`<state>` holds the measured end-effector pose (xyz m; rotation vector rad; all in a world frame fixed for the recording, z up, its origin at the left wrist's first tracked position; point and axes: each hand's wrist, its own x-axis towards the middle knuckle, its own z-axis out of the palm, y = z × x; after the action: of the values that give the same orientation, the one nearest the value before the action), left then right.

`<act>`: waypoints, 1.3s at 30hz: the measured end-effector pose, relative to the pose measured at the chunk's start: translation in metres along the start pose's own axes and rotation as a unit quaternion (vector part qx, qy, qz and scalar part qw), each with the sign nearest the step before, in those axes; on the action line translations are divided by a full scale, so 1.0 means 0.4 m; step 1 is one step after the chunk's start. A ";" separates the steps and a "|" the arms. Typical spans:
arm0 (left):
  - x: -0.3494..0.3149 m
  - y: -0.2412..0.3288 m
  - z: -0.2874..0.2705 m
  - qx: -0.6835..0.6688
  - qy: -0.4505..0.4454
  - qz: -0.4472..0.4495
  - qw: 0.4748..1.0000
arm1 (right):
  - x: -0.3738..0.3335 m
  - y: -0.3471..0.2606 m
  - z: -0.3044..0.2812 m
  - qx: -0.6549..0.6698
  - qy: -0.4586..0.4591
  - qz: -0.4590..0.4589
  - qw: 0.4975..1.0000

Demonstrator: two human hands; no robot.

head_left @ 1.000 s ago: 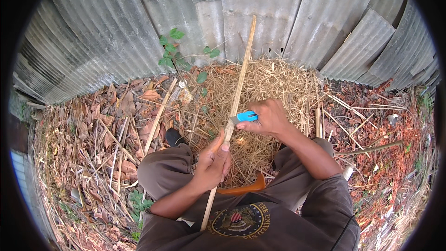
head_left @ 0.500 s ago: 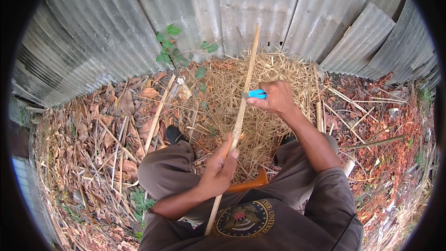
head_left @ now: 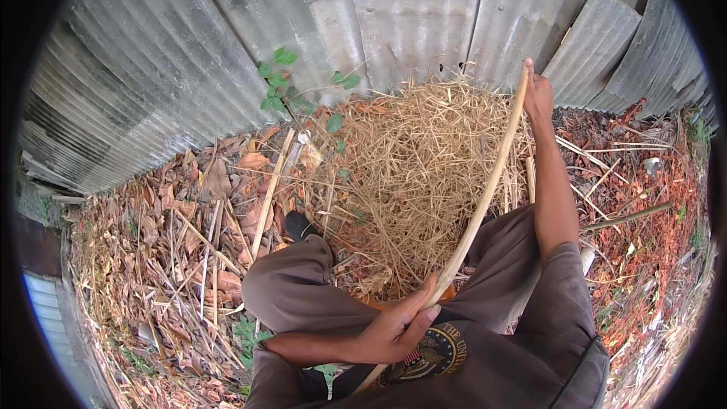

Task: The person sits on the ground and uses a blue utility knife to peel the outer layer off a long bamboo stick. They hold the stick with their left hand and scrape the knife along its length with their right hand, removing thin strips of bark.

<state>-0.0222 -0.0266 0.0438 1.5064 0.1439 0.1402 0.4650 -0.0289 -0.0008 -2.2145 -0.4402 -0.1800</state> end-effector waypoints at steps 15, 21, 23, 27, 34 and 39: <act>0.102 -0.003 -0.134 -0.222 0.171 -0.040 0.959 | -0.490 -0.264 0.023 0.005 -0.336 -0.381 0.861; 0.093 0.005 -0.117 -0.206 0.155 -0.056 0.965 | -0.402 -0.250 0.055 -0.041 -0.241 -0.324 0.914; 0.089 0.006 -0.118 -0.203 0.147 -0.065 0.966 | -0.440 -0.244 0.043 -0.032 -0.259 -0.358 0.897; 0.093 -0.006 -0.120 -0.142 0.173 -0.058 0.973 | -0.497 -0.262 0.015 -0.033 -0.284 -0.442 0.850; 0.071 0.013 -0.092 -0.088 0.151 -0.057 0.983 | -0.417 -0.231 0.047 -0.063 -0.272 -0.294 0.914; 0.077 -0.007 -0.093 -0.083 0.184 -0.045 0.978 | -0.494 -0.239 0.025 -0.016 -0.295 -0.427 0.855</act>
<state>0.0012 0.0152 0.0386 1.2929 0.4853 0.3488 0.2457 -0.0154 0.0075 -1.9164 -1.7629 0.0403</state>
